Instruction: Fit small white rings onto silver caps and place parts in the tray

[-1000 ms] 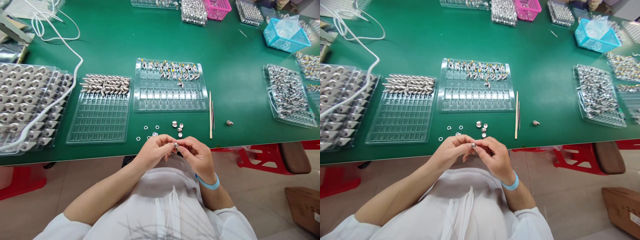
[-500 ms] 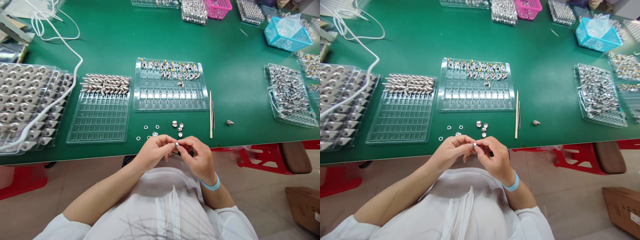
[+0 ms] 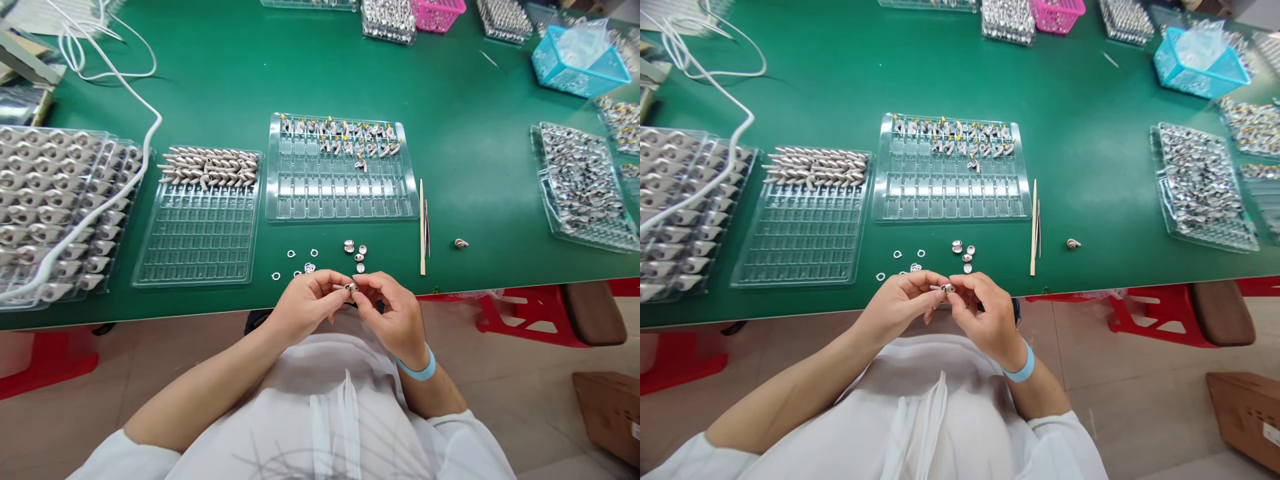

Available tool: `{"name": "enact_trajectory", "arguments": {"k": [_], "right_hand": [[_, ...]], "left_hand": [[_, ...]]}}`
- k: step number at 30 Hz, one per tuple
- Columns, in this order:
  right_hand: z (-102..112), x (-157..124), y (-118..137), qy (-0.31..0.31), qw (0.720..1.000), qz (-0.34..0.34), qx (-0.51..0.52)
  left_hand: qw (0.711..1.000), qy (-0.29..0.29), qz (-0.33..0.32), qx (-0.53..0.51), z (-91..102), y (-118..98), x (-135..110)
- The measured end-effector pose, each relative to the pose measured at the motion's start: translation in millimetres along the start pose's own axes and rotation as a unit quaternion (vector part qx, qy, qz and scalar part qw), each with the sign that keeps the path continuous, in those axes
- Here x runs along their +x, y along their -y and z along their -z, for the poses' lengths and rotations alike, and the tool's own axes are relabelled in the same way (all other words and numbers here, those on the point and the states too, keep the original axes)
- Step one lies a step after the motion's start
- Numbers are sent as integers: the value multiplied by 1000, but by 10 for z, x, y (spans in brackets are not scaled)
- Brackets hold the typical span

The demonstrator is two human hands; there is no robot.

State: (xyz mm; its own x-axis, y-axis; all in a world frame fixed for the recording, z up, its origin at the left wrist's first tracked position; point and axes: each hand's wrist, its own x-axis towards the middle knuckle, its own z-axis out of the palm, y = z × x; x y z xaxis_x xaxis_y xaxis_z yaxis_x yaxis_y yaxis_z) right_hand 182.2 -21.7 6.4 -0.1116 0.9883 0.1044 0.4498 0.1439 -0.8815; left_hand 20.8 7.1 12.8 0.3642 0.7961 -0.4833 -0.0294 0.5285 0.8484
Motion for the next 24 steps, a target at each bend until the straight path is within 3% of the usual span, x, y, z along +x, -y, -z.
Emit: {"name": "enact_trajectory", "arguments": {"k": [5, 9, 16, 24], "right_hand": [[-29, 2, -28, -7, 999, 50, -14], [-1, -7, -104, 2, 994, 109, -26], [139, 28, -244, 93, 973, 208, -47], [236, 76, -271, 163, 959, 223, -59]], "left_hand": [[999, -26, 16, 9, -4, 13, -5], [999, 0, 40, 22, 32, -18, 6], [995, 64, 69, 44, 96, -10, 21], [992, 94, 75, 21, 121, 15, 23]]}}
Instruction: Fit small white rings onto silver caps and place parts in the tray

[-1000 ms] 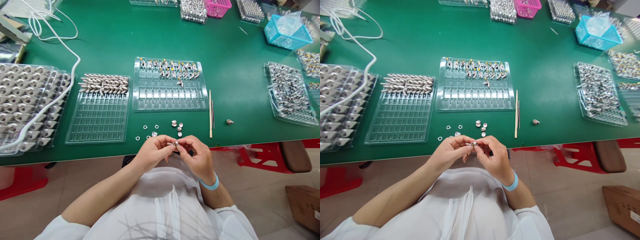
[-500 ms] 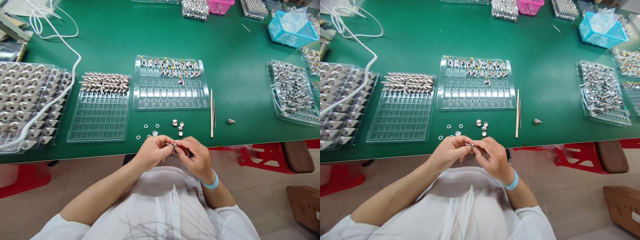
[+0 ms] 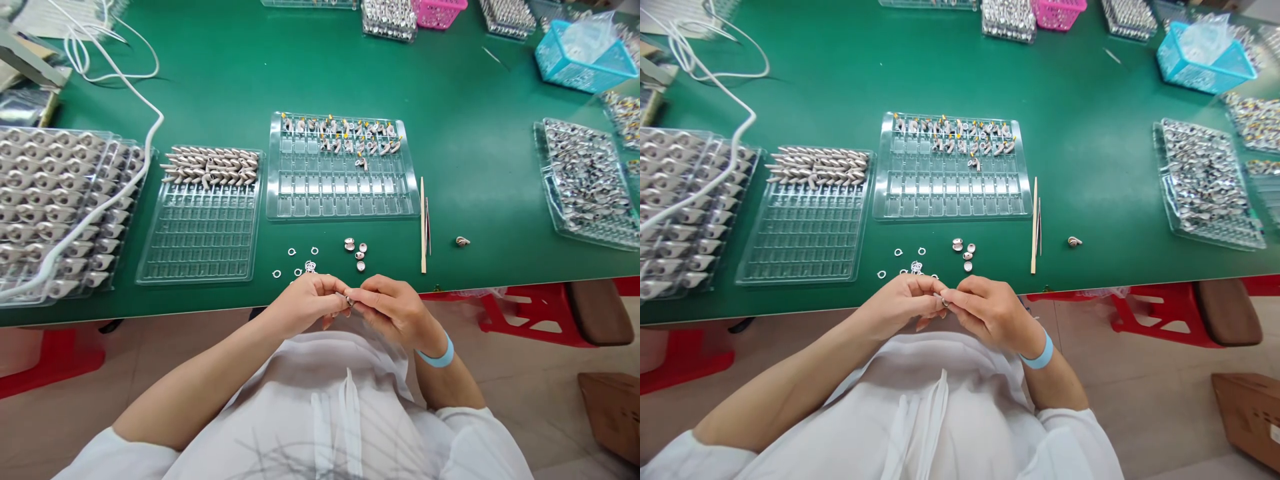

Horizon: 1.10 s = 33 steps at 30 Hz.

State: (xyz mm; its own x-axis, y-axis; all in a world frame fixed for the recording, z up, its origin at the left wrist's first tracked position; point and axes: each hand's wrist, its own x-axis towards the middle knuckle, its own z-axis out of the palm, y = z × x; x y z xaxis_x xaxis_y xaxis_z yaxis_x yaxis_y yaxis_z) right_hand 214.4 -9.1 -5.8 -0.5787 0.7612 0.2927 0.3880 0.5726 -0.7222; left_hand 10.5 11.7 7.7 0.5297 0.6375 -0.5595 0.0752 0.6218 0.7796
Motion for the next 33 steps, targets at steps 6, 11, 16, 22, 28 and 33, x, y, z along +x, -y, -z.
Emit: {"name": "enact_trajectory", "arguments": {"k": [6, 11, 16, 22, 28, 33], "right_hand": [[34, -1, 11, 20, 1000, 11, -16], [54, 3, 24, 28, 999, 13, -31], [62, 23, 36, 26, 998, 20, -46], [11, 39, 29, -5, 998, 34, -48], [-85, 12, 7, -45, 998, 34, -34], [-182, 20, 42, -121, 991, 46, -45]], "left_hand": [[995, 54, 28, -77, 47, -21, -15], [984, 101, 48, -136, 105, -2, -7], [979, 111, 65, -161, 125, 14, 11], [974, 117, 67, -181, 127, 39, 35], [978, 98, 66, -172, 122, 70, 37], [982, 64, 43, -171, 77, 104, 38]]}}
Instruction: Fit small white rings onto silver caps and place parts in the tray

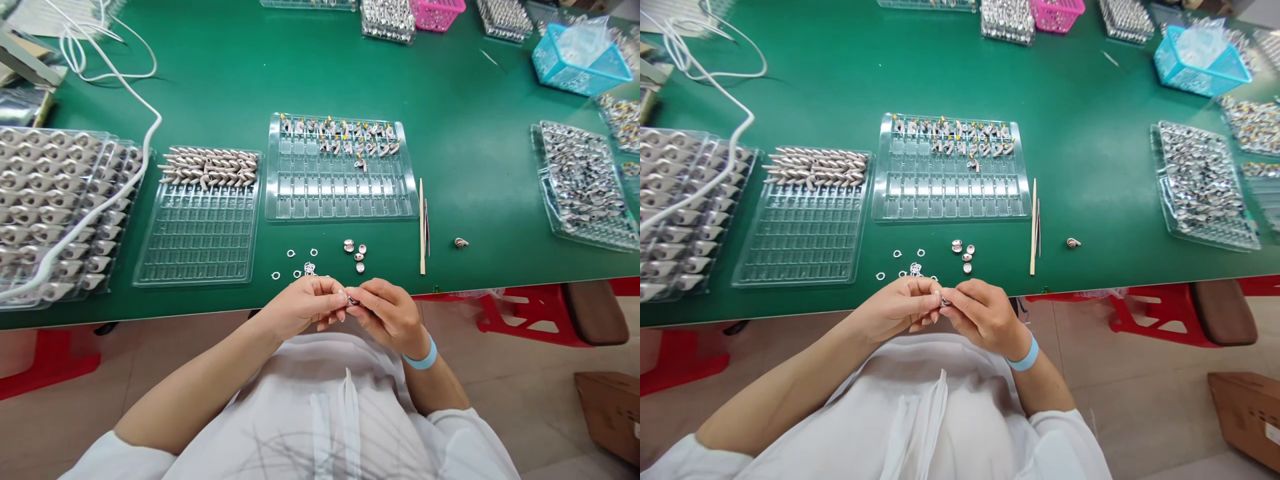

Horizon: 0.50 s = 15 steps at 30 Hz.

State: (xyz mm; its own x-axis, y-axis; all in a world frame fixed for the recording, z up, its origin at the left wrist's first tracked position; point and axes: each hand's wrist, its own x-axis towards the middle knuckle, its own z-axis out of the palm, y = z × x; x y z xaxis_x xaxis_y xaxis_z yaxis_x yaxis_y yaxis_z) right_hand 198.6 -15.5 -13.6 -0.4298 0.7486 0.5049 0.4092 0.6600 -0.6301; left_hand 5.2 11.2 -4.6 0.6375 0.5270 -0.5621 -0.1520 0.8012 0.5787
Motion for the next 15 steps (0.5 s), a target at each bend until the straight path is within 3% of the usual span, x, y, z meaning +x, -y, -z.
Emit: {"name": "enact_trajectory", "arguments": {"k": [5, 9, 10, 12, 15], "right_hand": [[-132, -13, 51, -102, 994, -45, 3], [-221, -40, 70, -154, 983, -99, 14], [-233, -44, 74, -162, 980, -115, 16], [-245, -47, 82, -173, 973, -152, 16], [-253, -32, 107, -180, 964, -195, 22]], "left_hand": [[995, -27, -79, 56, -80, 40, 14], [968, -111, -189, 118, -138, 122, 17], [951, -135, -239, 144, -139, 148, 16], [887, -168, -360, 234, -122, 192, 13], [735, -178, -511, 408, -72, 207, 13]]}}
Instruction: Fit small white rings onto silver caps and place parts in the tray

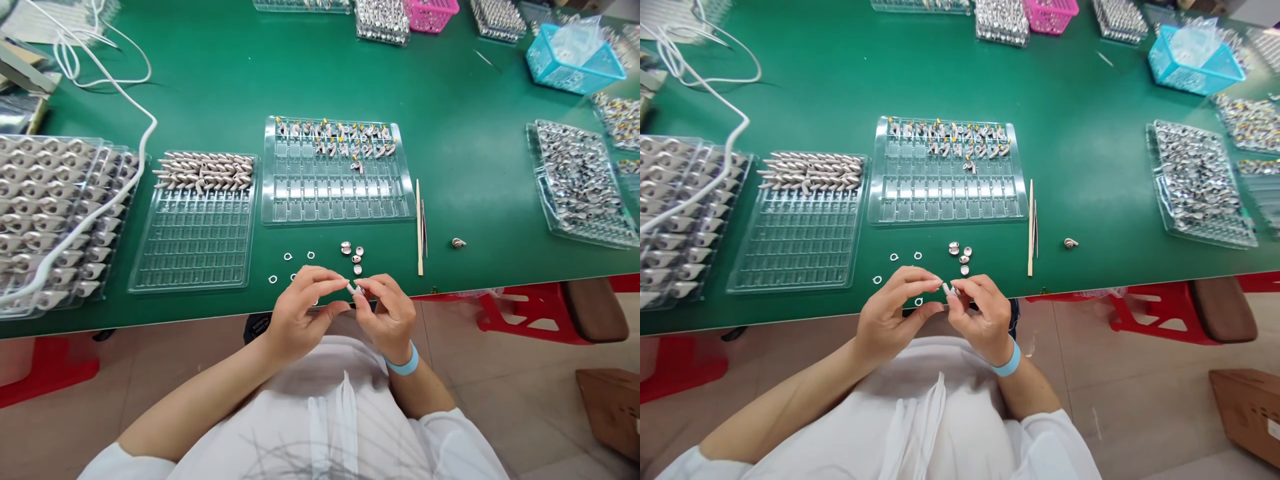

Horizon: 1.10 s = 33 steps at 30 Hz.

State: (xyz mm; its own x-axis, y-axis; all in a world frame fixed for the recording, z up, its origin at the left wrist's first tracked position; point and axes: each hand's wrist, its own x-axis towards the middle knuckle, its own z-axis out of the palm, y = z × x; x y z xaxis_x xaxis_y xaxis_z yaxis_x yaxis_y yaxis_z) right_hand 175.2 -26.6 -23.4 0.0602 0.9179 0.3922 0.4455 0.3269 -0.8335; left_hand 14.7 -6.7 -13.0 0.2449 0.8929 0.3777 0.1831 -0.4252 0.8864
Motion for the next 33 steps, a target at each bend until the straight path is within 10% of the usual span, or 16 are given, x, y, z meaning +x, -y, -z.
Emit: {"name": "enact_trajectory", "arguments": {"k": [8, 33], "right_hand": [[-42, -42, 69, 12, 995, -60, 80], [64, -59, 24, 89, 938, -172, 289]], "left_hand": [[974, 13, -183, 134, 68, 52, 69], [981, 51, -156, 104, 157, 4, 34]]}}
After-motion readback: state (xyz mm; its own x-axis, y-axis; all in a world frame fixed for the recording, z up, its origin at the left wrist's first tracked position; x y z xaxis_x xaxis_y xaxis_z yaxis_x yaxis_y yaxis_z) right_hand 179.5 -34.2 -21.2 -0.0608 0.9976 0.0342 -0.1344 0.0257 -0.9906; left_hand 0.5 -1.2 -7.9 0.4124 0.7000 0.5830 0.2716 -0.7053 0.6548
